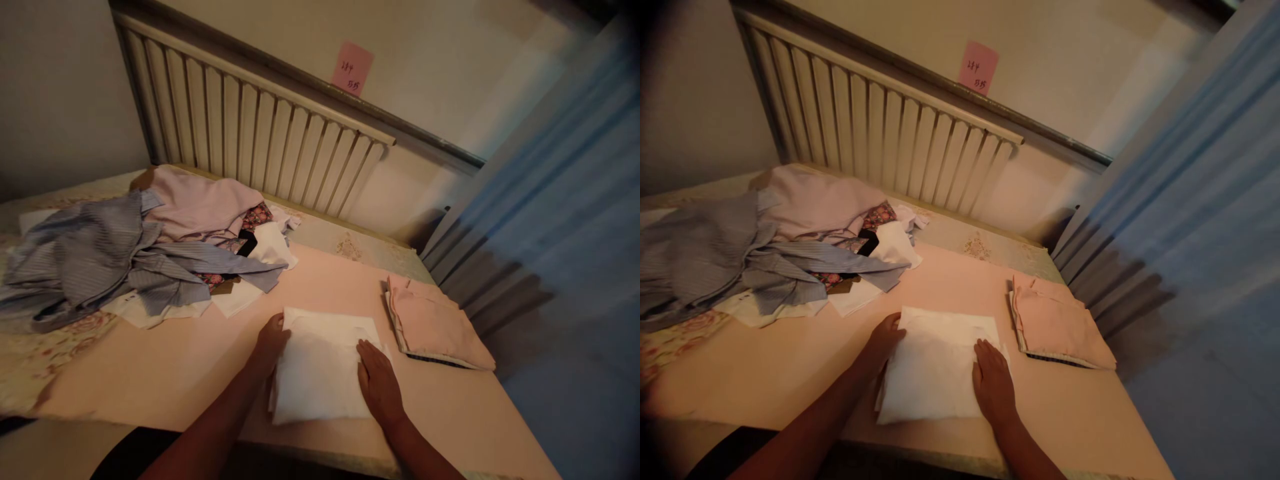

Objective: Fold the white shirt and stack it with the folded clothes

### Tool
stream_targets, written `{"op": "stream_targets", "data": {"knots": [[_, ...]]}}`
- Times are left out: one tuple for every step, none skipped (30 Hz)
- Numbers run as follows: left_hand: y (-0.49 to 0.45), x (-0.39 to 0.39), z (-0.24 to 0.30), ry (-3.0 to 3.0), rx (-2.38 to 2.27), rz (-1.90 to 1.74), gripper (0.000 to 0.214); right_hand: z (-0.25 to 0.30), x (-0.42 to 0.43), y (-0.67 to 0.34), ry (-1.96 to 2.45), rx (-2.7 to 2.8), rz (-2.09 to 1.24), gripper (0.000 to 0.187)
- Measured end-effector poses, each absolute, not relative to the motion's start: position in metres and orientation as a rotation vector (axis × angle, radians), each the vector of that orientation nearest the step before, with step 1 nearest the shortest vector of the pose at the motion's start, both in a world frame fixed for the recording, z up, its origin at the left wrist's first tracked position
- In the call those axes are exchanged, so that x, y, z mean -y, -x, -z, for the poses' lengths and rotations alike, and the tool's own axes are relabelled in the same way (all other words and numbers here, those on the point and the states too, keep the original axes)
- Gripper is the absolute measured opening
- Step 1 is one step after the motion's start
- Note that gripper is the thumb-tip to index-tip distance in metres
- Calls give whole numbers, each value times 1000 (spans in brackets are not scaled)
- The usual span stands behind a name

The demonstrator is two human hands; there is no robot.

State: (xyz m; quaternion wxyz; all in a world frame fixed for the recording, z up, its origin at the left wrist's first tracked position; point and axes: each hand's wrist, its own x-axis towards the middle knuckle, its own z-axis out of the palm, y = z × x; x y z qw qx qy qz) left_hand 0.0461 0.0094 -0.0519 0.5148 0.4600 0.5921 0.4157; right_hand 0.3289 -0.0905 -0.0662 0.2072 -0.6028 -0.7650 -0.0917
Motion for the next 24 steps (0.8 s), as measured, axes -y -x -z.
{"op": "stream_targets", "data": {"knots": [[-46,-10,52,-1106,-1423,-998,48,66,91,-329,1678,2126,252,42],[-46,-10,52,-1106,-1423,-997,48,65,91,-329,1679,2123,248,42],[-46,-10,51,-1105,-1423,-997,48,65,91,-329,1680,2122,244,42],[-46,-10,51,-1103,-1424,-997,48,65,91,-329,1681,2120,243,42],[-46,-9,50,-1099,-1425,-997,48,65,91,-329,1680,2120,243,42],[-45,-9,49,-1095,-1426,-997,48,66,91,-329,1678,2120,245,42],[-45,-9,48,-1090,-1428,-998,48,66,91,-330,1674,2119,249,42],[-45,-9,47,-1085,-1430,-997,47,67,91,-330,1669,2118,252,43],[-45,-9,47,-1079,-1432,-996,47,68,91,-330,1664,2117,254,43],[-46,-9,46,-1074,-1434,-995,47,68,91,-330,1661,2116,255,43],[-46,-9,45,-1071,-1435,-994,46,68,90,-330,1659,2114,257,43],[-45,-9,45,-1069,-1433,-993,46,67,90,-330,1658,2114,259,43],[-45,-8,44,-1069,-1429,-994,45,67,90,-330,1654,2117,262,43],[-45,-8,44,-1071,-1423,-996,45,65,89,-330,1649,2121,266,43],[-45,-8,43,-1073,-1415,-999,45,64,90,-330,1641,2123,275,43],[-45,-7,42,-1076,-1408,-1001,45,62,91,-330,1634,2118,286,43],[-44,-7,42,-1079,-1402,-1003,46,61,92,-332,1632,2100,300,44],[-44,-7,41,-1082,-1397,-1005,46,59,94,-333,1635,2070,315,45],[-44,-6,41,-1085,-1393,-1006,46,58,97,-336,1649,2023,329,46],[-43,-6,40,-1090,-1388,-1008,46,57,100,-339,1675,1964,337,47],[-43,-6,40,-1093,-1383,-1009,46,57,104,-344,1713,1896,332,47],[-43,-6,40,-1094,-1380,-1010,45,57,108,-348,1765,1814,315,47],[-43,-6,40,-1095,-1376,-1011,45,57,111,-354,1828,1718,285,46],[-42,-6,40,-1093,-1375,-1011,45,57,115,-360,1891,1625,231,44]]}}
